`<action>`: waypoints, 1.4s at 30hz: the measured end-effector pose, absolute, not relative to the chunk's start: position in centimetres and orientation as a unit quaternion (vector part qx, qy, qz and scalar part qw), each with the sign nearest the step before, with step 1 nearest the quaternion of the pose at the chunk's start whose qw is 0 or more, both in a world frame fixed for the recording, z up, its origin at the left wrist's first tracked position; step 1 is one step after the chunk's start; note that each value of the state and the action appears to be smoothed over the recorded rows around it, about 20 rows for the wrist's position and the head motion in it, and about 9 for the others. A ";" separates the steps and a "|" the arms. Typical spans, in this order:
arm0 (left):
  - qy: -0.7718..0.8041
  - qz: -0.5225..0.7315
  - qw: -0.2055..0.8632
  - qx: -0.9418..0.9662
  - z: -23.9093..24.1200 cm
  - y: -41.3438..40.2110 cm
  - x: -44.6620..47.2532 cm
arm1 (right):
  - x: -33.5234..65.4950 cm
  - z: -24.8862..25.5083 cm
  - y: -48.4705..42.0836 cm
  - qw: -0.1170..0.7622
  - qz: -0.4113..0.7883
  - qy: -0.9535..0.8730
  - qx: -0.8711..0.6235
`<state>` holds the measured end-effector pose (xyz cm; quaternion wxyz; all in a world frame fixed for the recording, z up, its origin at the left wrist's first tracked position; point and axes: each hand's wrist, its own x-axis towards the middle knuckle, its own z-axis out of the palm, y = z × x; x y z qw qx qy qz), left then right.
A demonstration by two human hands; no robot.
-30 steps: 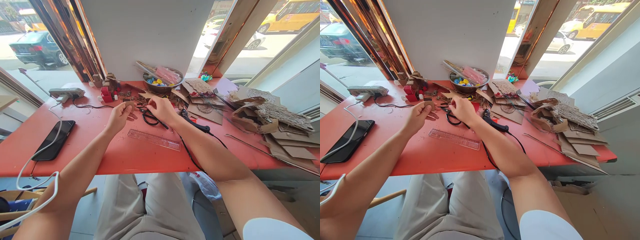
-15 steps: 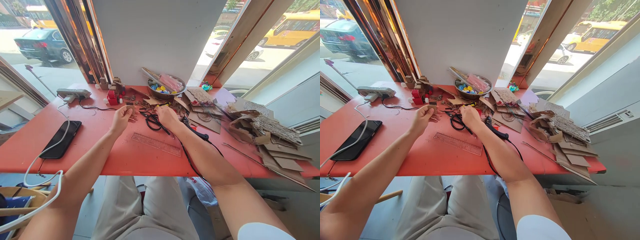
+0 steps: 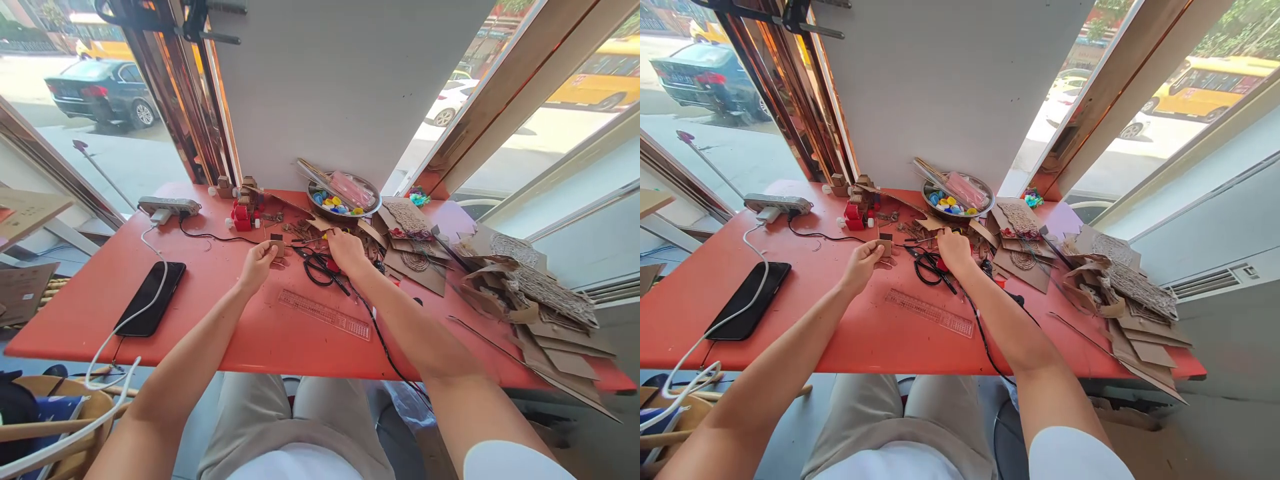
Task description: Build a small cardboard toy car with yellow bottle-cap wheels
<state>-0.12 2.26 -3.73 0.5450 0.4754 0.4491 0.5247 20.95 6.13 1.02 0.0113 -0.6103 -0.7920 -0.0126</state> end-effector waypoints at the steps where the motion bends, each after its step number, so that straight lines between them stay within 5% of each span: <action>1: 0.450 0.523 0.546 0.476 -3.7 2.2 -0.2 | 20.9 0.9 6.3 0.013 -0.012 -0.790 -0.613; 13: 0.453 0.555 0.550 0.430 -3.9 2.3 -0.5 | 21.2 2.6 3.6 0.036 0.023 -0.806 -0.591; 22: 0.442 0.549 0.536 0.464 -2.5 3.7 0.8 | 19.2 -0.3 2.0 0.247 0.224 -0.784 -0.524; 32: 0.512 0.626 0.432 0.399 -4.1 5.4 -0.1 | 19.7 0.0 1.1 0.080 0.146 -0.803 -0.573; 42: 0.460 0.619 0.396 0.498 -5.5 4.2 0.1 | 18.9 -1.1 0.2 0.068 0.142 -0.885 -0.439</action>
